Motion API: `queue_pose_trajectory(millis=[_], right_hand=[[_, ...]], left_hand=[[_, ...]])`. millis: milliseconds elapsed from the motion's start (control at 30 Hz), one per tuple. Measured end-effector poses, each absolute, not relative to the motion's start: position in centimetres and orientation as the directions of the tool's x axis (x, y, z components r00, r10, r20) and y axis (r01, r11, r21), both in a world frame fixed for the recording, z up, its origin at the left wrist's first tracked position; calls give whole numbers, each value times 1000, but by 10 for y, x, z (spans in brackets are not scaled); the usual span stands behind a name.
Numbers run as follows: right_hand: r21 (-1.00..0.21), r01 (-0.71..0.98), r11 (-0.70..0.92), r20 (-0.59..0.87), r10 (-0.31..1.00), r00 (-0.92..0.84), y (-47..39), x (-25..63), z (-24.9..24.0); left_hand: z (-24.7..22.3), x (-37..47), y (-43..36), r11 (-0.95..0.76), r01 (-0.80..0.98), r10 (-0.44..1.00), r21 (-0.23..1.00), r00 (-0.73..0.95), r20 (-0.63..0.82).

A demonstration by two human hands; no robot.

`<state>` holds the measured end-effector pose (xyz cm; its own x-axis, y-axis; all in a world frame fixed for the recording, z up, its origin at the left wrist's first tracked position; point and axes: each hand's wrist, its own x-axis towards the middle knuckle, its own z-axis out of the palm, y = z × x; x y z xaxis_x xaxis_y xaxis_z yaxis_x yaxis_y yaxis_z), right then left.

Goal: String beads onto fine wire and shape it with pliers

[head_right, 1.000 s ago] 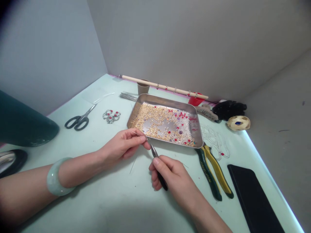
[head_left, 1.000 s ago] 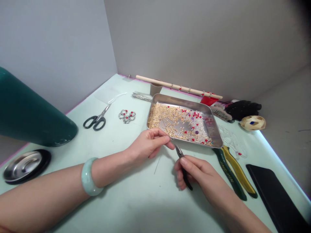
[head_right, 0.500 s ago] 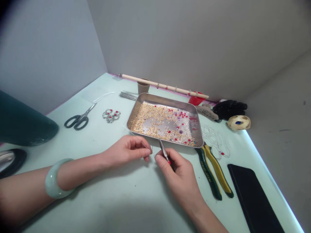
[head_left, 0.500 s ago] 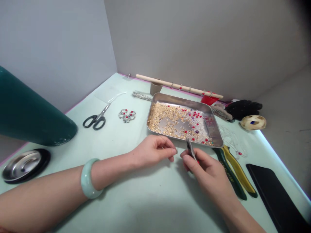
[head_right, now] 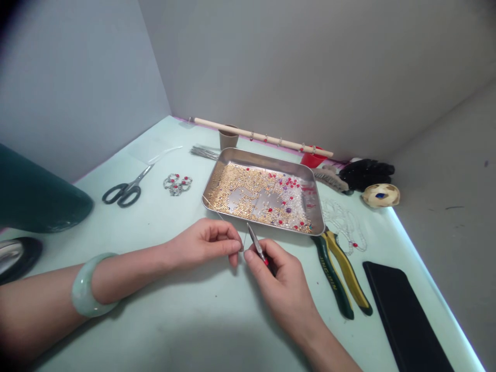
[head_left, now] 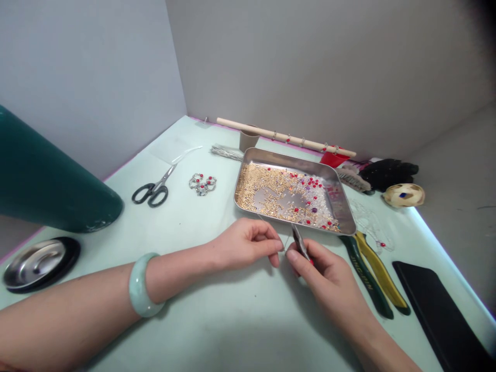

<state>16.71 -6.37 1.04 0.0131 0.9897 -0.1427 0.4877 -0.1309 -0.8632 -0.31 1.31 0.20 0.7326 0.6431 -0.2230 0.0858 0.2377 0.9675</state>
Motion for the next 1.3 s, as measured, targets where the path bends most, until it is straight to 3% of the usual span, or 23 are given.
queue_pose_trajectory(millis=[133, 267, 400, 533, 733, 867, 1000, 1133, 1300], right_hand=[[-794, 604, -71, -85, 996, 5, -64, 169, 8], [-580, 808, 106, 73, 994, -78, -63, 169, 0], [-372, 900, 226, 183, 969, -167, -62, 169, -10], [-327, 898, 295, 223, 947, -230, -62, 169, -13], [-420, 846, 330, 269, 935, -231, -60, 167, -12], [-676, 669, 309, 306, 944, -127, -62, 169, -7], [-876, 449, 176, 178, 983, -39, -66, 168, -7], [-922, 365, 131, 146, 989, 14, -68, 161, -11], [-926, 354, 129, 151, 988, 36, -68, 157, -10]], left_hand=[[4, -4, 17, 206, 69, 752, 976, 627, -203], [7, -5, 19, 163, 49, 837, 985, 521, -165], [9, -5, 18, 189, 31, 836, 981, 519, -178], [10, -4, 16, 209, 62, 796, 976, 569, -206], [9, -3, 15, 178, 58, 741, 982, 649, -172], [7, -3, 14, 149, 93, 722, 984, 670, -172], [5, -4, 8, 0, 232, 649, 973, 740, -177], [6, -5, 2, -153, 310, 604, 939, 781, -159], [4, -5, 4, 60, 353, 554, 934, 766, -325]])
